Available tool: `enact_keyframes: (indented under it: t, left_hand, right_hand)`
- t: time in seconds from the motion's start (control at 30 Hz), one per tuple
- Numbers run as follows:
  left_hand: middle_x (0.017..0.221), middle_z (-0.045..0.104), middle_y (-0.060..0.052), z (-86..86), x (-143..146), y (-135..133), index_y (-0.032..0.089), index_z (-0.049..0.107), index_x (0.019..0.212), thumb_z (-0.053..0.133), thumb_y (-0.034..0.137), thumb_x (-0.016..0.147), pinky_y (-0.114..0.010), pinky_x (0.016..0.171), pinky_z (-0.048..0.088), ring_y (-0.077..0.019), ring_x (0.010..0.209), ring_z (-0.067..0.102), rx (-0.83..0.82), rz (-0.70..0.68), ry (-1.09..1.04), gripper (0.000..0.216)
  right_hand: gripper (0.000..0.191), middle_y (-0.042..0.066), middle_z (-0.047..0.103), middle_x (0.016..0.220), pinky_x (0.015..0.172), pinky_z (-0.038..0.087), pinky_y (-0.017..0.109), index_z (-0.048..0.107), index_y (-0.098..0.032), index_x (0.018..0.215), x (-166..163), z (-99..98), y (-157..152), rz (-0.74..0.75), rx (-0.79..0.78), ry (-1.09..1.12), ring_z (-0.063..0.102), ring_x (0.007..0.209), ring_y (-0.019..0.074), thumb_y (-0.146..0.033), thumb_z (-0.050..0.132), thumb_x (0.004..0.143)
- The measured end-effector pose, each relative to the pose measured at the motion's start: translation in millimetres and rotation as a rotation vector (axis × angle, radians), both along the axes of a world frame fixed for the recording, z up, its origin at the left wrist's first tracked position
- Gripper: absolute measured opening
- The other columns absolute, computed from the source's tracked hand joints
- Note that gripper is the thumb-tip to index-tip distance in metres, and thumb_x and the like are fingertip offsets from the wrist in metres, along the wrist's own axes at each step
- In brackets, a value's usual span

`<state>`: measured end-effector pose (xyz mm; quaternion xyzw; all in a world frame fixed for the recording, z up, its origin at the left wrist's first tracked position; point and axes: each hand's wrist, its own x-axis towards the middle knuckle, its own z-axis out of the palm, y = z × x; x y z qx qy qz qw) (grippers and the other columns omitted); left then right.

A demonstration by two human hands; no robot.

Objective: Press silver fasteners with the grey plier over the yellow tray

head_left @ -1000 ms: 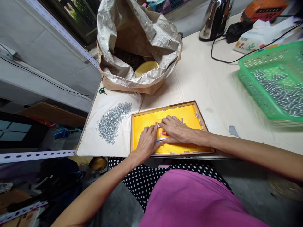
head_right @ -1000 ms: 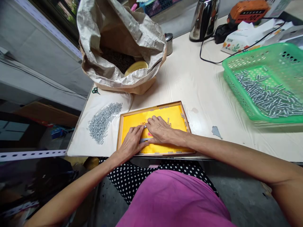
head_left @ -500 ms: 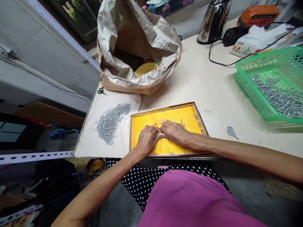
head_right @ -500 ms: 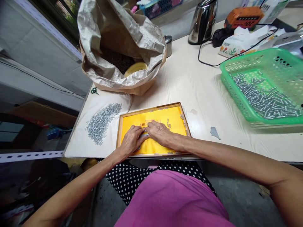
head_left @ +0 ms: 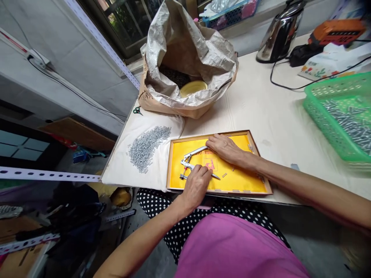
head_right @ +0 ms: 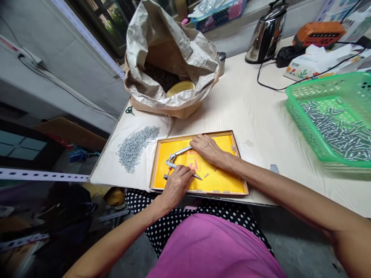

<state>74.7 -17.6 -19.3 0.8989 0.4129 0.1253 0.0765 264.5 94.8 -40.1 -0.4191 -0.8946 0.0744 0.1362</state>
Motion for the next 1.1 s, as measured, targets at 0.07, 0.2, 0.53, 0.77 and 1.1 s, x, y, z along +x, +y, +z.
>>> enact_keyframes:
  t: [0.07, 0.2, 0.53, 0.77, 1.1]
  left_hand:
    - [0.113, 0.066, -0.010, 8.6, -13, 1, 0.018, 0.065, 0.116, 0.054, 0.021, 0.098, -0.035, 0.093, 0.052, -0.0212, 0.106, 0.059, 0.071, 0.041, -0.144, 0.022]
    - [0.102, 0.066, -0.009, 24.8, -74, 30, 0.019, 0.069, 0.109, 0.052, 0.022, 0.098, -0.036, 0.090, 0.051, -0.0225, 0.099, 0.060, 0.252, 0.426, -0.238, 0.020]
    - [0.096, 0.067, -0.012, 9.0, -165, 132, 0.017, 0.073, 0.095, 0.047, 0.022, 0.096, -0.038, 0.083, 0.046, -0.0290, 0.099, 0.055, 0.121, 0.747, 0.171, 0.027]
    - [0.099, 0.064, -0.011, 3.8, -153, 127, 0.017, 0.070, 0.102, 0.043, 0.029, 0.100, -0.036, 0.083, 0.046, -0.0267, 0.100, 0.056, 0.143, 0.660, 0.126, 0.029]
    - [0.106, 0.061, -0.013, 0.5, -165, 142, 0.017, 0.069, 0.114, 0.042, 0.024, 0.099, -0.036, 0.081, 0.043, -0.0279, 0.103, 0.051, 0.076, 0.666, 0.214, 0.031]
  right_hand:
    - [0.027, 0.008, 0.065, 0.090, 0.074, 0.034, 0.032, 0.058, -0.019, 0.091, 10, -1.0, -4, 0.022, -0.014, 0.095, 0.052, 0.082, 0.0207, -0.024, 0.034, 0.104]
    - [0.032, 0.006, 0.063, 0.084, 0.075, 0.034, 0.033, 0.054, -0.021, 0.091, 38, 0.7, -13, -0.035, 0.046, 0.177, 0.054, 0.078, 0.0207, -0.039, 0.033, 0.105]
    - [0.035, 0.004, 0.062, 0.077, 0.069, 0.037, 0.032, 0.053, -0.023, 0.083, 44, 0.7, -16, -0.061, 0.104, 0.172, 0.054, 0.072, 0.0199, -0.037, 0.031, 0.106]
    - [0.034, 0.005, 0.061, 0.076, 0.069, 0.039, 0.034, 0.055, -0.024, 0.085, 81, 31.0, -13, -0.127, 0.142, 0.141, 0.054, 0.072, 0.0213, -0.042, 0.034, 0.104]
    - [0.041, 0.005, 0.063, 0.081, 0.073, 0.040, 0.036, 0.057, -0.025, 0.086, 51, 14.2, -8, 0.019, -0.056, 0.232, 0.055, 0.075, 0.0213, -0.048, 0.029, 0.105]
